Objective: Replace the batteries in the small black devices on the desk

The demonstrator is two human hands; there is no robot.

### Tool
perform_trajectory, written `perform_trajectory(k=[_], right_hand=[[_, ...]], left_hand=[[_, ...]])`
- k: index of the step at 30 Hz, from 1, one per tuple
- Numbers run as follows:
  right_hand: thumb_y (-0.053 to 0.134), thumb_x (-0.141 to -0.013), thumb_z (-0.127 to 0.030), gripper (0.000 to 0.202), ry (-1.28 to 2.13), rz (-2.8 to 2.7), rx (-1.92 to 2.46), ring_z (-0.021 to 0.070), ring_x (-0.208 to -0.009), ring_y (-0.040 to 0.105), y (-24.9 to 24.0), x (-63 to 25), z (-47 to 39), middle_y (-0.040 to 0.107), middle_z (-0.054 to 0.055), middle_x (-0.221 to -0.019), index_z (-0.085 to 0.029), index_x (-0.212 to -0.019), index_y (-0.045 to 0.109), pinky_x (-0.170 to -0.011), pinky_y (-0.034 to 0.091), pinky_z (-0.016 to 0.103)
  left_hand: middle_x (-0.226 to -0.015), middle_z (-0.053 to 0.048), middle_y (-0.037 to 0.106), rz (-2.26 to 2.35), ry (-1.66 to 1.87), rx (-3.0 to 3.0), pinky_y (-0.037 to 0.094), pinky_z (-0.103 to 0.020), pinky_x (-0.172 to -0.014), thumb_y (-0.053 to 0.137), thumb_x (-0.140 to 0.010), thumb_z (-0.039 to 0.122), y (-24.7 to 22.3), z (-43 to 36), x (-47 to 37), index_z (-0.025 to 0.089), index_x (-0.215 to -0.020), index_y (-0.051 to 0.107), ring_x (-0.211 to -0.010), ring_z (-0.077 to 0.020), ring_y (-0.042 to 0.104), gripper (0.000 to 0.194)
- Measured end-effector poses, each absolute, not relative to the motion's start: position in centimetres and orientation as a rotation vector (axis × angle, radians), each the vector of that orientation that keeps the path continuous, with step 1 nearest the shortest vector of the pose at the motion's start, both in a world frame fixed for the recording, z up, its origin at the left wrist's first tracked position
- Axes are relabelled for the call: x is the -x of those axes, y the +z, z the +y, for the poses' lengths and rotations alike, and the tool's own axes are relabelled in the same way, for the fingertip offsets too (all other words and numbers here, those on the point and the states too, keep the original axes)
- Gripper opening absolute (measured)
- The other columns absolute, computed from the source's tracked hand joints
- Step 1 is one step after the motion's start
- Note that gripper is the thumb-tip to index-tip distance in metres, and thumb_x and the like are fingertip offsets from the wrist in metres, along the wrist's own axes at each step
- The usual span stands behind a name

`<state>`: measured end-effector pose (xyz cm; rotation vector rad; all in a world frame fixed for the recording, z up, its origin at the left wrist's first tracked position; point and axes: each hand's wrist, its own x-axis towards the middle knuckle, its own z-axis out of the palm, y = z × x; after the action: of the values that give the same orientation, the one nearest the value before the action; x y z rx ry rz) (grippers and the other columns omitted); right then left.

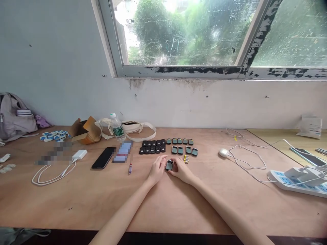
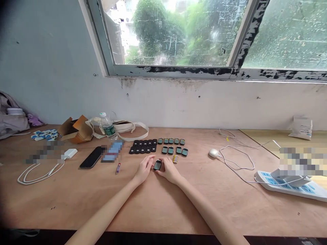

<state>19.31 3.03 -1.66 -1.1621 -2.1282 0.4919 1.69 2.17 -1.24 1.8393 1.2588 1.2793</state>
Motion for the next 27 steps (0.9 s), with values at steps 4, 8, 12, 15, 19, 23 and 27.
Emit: perform_trajectory(k=[4,8,12,15,19,23,27], right_hand=[[0.067,-0.073,-0.034,0.047,0.424,-2.075,1.204,0.0255,-0.109,0.047,-1.1,-19.1,6.8,0.057,0.008,-0.112,-0.021,-0.115,0.049,-0.090,0.041,0.039],[0.067,-0.072,-0.034,0.049,0.297,-2.103,1.285,0.0283,-0.108,0.047,0.1,-18.9,10.5,0.059,0.009,-0.111,-0.020,-0.116,0.049,-0.092,0.037,0.044],[0.065,-0.072,-0.032,0.046,0.287,-2.189,1.314,0.0297,-0.107,0.049,0.2,-18.7,12.1,0.060,0.011,-0.110,-0.020,-0.114,0.051,-0.091,0.036,0.045],[0.064,-0.073,-0.032,0.046,0.319,-2.223,1.321,0.0294,-0.110,0.048,-0.5,-18.5,12.3,0.060,0.011,-0.112,-0.019,-0.114,0.051,-0.093,0.035,0.044],[0.063,-0.074,-0.036,0.047,0.328,-2.176,1.291,0.0287,-0.114,0.046,-0.9,-19.2,13.1,0.058,0.010,-0.116,-0.020,-0.116,0.051,-0.095,0.034,0.044],[0.056,-0.078,-0.038,0.040,0.331,-1.919,1.390,0.0289,-0.115,0.048,-0.1,-22.9,15.7,0.059,0.012,-0.116,-0.018,-0.113,0.054,-0.096,0.037,0.046],[0.068,-0.069,-0.040,0.056,0.568,-1.614,1.578,0.0297,-0.113,0.053,0.1,-29.0,18.2,0.053,0.015,-0.128,-0.018,-0.118,0.053,-0.090,0.047,0.041]], left_hand=[[-0.115,-0.009,0.060,1.338,1.392,-1.764,0.051,-0.032,-0.078,0.032,-0.095,0.035,-1.3,2.6,-1.4,0.020,-0.112,0.055,-0.081,-0.0165,0.063,0.032],[-0.113,-0.009,0.061,1.381,1.386,-1.722,0.052,-0.030,-0.073,0.031,-0.095,0.032,-1.3,2.8,-1.4,0.019,-0.110,0.055,-0.080,-0.0161,0.062,0.031],[-0.113,-0.008,0.060,1.390,1.338,-1.750,0.052,-0.031,-0.074,0.032,-0.095,0.029,-1.5,2.8,-1.4,0.020,-0.111,0.054,-0.074,-0.0142,0.062,0.029],[-0.114,-0.008,0.060,1.375,1.323,-1.768,0.052,-0.032,-0.076,0.034,-0.094,0.026,-1.7,2.8,-1.4,0.020,-0.113,0.053,-0.076,-0.0146,0.062,0.027],[-0.115,-0.009,0.059,1.380,1.321,-1.759,0.051,-0.032,-0.079,0.035,-0.093,0.024,-1.8,2.7,-1.4,0.019,-0.113,0.053,-0.078,-0.0152,0.063,0.027],[-0.117,-0.008,0.058,1.382,1.301,-1.758,0.051,-0.032,-0.080,0.036,-0.093,0.024,-1.8,2.7,-1.4,0.020,-0.112,0.053,-0.083,-0.0159,0.063,0.026],[-0.117,-0.009,0.059,1.382,1.289,-1.750,0.050,-0.032,-0.081,0.037,-0.092,0.023,-1.9,2.7,-1.4,0.020,-0.112,0.053,-0.087,-0.0167,0.062,0.026]])
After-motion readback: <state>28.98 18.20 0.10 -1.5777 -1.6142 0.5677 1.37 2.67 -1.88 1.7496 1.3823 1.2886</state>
